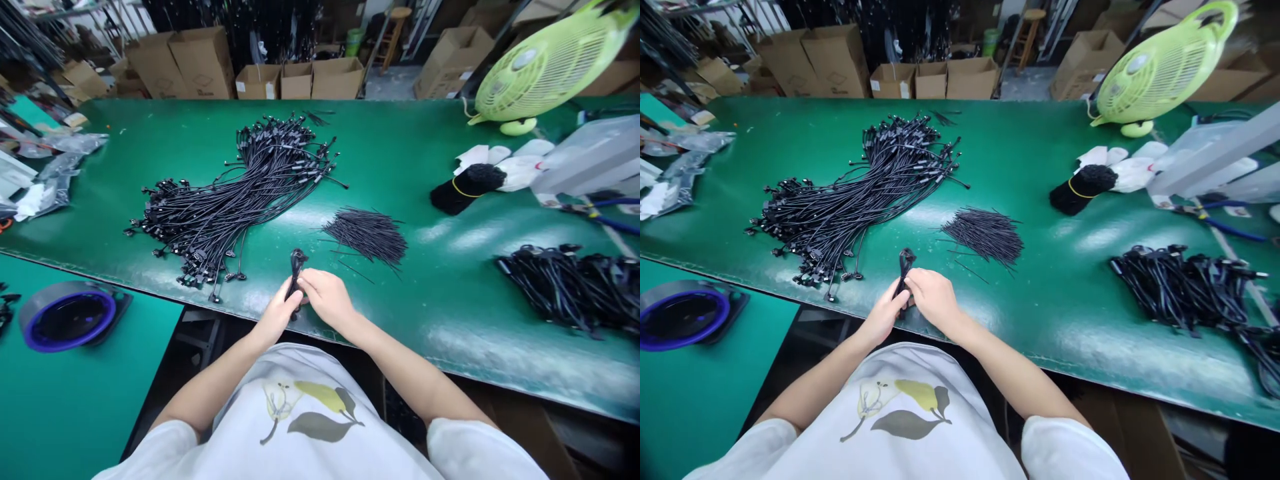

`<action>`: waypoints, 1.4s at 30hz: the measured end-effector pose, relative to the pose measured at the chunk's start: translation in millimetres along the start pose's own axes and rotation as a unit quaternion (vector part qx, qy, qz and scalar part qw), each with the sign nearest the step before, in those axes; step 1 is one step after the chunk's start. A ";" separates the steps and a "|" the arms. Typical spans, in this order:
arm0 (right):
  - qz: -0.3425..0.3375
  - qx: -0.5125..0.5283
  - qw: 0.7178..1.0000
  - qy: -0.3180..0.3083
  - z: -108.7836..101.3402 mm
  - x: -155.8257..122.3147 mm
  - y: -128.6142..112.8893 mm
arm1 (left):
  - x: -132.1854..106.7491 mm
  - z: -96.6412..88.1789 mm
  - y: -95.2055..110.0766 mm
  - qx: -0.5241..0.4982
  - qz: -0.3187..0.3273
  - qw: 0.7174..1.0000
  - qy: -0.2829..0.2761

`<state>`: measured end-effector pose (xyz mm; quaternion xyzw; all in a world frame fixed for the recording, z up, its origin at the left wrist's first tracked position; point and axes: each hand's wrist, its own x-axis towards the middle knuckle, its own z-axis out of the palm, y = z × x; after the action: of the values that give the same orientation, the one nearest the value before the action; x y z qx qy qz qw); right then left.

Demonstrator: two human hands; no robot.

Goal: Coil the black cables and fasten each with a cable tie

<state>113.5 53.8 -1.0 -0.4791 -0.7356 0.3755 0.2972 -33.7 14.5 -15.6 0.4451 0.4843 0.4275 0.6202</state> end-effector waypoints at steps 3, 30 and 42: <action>0.030 0.075 0.995 -0.053 4.1 -2.7 1.7 | -3.1 1.7 0.5 0.054 0.070 0.996 -0.030; -0.074 0.051 0.973 0.212 -34.8 -16.0 9.5 | 8.2 24.9 25.6 -0.232 -0.193 0.936 -0.179; 0.096 0.387 0.893 0.208 -4.6 -18.6 6.1 | 10.7 54.8 -2.8 -0.087 -0.174 0.968 -0.161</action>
<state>126.9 39.4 -5.0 -0.4619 -0.4041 0.5487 0.5677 22.2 16.5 -13.2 0.3612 0.4090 0.2765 0.7910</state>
